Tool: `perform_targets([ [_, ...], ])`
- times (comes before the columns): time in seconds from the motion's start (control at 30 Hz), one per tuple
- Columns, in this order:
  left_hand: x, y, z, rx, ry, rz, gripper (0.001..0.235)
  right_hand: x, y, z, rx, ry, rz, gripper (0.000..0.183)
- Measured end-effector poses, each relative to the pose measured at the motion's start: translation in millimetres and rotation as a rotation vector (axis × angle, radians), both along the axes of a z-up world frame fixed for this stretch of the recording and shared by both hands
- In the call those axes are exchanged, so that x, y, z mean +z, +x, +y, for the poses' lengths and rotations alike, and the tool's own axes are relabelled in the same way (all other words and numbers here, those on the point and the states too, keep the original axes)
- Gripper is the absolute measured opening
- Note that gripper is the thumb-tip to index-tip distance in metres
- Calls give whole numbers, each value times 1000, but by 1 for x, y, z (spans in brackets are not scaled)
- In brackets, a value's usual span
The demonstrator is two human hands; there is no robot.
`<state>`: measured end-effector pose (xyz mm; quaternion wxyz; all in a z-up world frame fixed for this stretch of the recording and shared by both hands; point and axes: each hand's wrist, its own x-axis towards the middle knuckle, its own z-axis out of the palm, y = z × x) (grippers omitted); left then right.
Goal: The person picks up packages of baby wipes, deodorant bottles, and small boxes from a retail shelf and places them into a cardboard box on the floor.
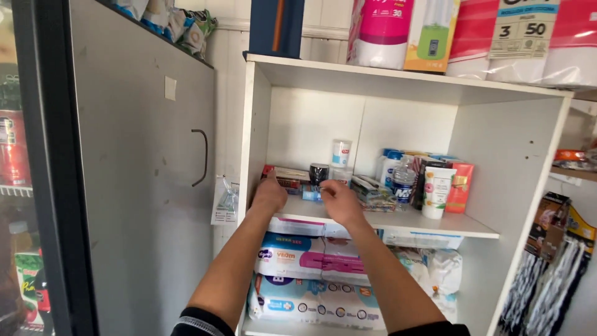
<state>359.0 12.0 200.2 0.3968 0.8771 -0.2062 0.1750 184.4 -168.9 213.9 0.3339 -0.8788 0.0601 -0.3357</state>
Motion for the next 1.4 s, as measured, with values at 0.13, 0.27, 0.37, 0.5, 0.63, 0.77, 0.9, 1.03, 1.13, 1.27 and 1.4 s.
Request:
perform_targets([
  [0.13,2,12,-7,28,90,17,78,-2,57,5,-13,-200,81,41],
  [0.27,3,21,-16,113,158,-59,72,18,49,36,-32,-393,177,54],
  [0.37,26,-38,3,130,353,-132,65,17,81,35,-147,-706,218,59],
  [0.5,3,37,-30,132,416,-109,70,32,69,62,-89,-741,299,64],
  [0.63,-12,78,-49,200,374,-268,41,32,85,62,-90,-680,327,66],
  [0.77,-15,80,-56,279,312,-427,27,26,99,44,-132,-678,298,66],
  [0.9,0,30,-31,337,381,-625,20,16,106,27,-108,-687,157,48],
  [1.03,15,-20,-7,418,301,-950,17,22,85,22,-107,-775,-310,5],
  [1.13,29,-64,12,407,252,-1098,8,24,51,21,-18,-733,-522,20],
  [1.27,22,-99,13,266,196,-1111,23,20,-19,14,66,-590,-597,28],
  [1.4,-6,-192,0,-88,33,-1012,26,-11,-133,-4,28,-324,-350,39],
])
